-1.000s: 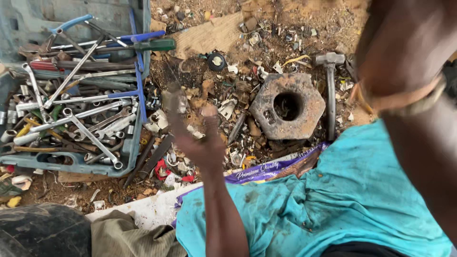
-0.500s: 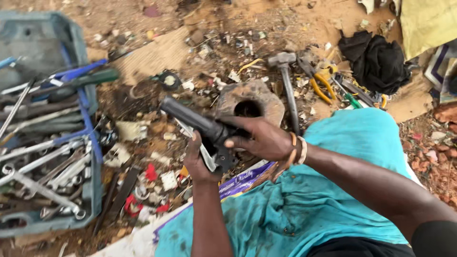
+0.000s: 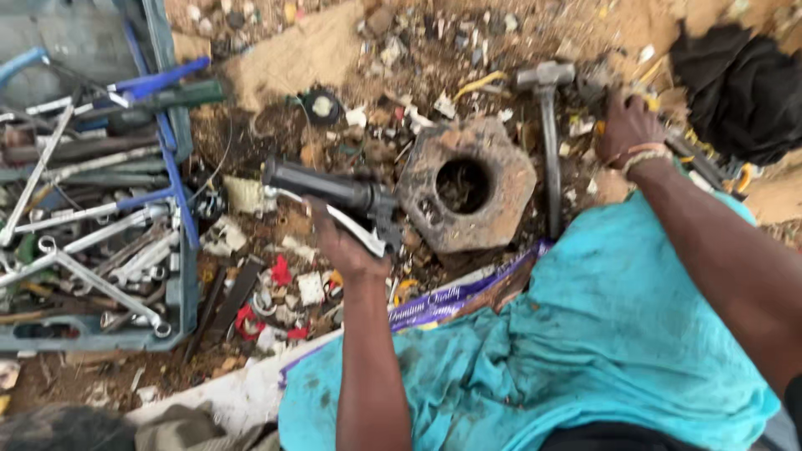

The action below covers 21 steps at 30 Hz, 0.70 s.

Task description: The person sits on the ground and disassembles a motorcycle shock absorber by hand, prying at its components with a screwdriver and hammering the assembly against a stone anvil to separate parts. They turn the shock over, pull off end caps and rubber bushings, and handle the separated metal pieces.

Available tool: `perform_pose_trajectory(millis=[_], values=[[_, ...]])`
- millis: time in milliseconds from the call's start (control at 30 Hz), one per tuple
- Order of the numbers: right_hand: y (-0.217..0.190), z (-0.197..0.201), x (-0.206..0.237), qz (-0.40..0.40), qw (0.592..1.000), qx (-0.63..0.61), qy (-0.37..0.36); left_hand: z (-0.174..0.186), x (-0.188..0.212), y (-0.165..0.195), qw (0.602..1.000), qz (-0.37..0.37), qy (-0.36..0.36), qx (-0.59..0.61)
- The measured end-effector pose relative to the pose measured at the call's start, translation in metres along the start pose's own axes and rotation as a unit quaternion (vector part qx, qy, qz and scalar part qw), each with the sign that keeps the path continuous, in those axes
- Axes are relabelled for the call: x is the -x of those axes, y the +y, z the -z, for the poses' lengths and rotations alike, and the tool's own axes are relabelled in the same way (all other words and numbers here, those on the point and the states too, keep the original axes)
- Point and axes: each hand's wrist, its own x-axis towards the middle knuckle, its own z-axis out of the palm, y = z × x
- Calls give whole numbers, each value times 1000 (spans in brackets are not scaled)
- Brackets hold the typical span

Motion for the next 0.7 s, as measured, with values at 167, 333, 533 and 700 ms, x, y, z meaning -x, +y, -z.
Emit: perform_pose_trajectory(millis=[167,333,533,700], values=[[-14,3,-6,-50,989,42,-135,34,-18,-14,997,5,33,-62],[-28,15,24,-29,996,-11,80,45,-29,-15,944,-96,50,-312],[-47,39,63,1,992,-109,64,40,-28,-23,963,-72,-10,-260],[-72,17,65,-37,986,-158,-47,40,-26,-40,907,-82,9,-413]])
